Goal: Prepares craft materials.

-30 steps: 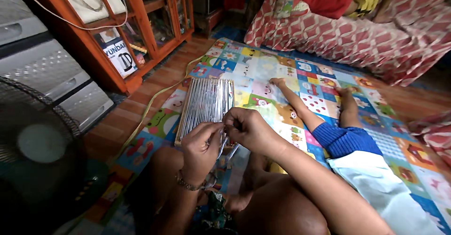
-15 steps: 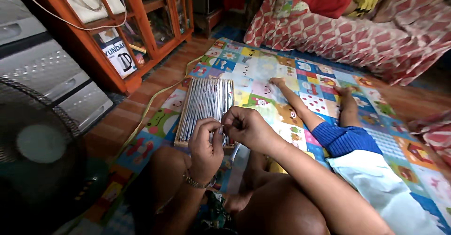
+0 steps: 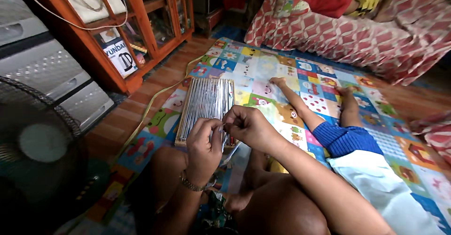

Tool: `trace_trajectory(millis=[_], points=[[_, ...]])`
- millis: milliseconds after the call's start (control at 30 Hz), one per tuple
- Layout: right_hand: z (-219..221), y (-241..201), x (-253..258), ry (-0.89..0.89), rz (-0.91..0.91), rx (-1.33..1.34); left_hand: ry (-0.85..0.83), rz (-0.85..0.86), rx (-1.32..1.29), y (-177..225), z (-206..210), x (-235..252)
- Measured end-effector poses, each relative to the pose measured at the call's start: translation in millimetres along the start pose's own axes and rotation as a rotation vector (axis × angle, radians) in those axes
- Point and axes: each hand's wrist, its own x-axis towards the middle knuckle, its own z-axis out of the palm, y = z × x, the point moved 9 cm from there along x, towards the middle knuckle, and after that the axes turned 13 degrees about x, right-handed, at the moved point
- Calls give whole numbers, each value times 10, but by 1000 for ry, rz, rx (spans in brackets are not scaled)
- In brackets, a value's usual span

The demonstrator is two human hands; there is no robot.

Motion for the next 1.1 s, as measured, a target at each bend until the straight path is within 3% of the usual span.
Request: trace_trajectory(millis=[100, 233, 467, 600, 700, 867, 1100], points=[[6, -38, -7, -12, -55, -46, -183, -162, -262, -111, 100, 3], [38, -108, -6, -72, -182, -88, -412, -610, -923, -293, 322, -121], [47, -143, -2, -99, -302, 37, -306, -919, -1170, -324, 426, -248], [50, -265, -49, -76, -491, -50, -268, -969, -1221, -306, 448, -277], [25, -315, -66, -56, -535, -29, -252, -963, -1218, -284, 456, -285], [-37, -161, -9, 16, -321, 161, -128, -770, -1093, -282, 412, -218], [-176, -55, -18, 118, -179, 286, -207, -634, -1053, -171, 430, -186]])
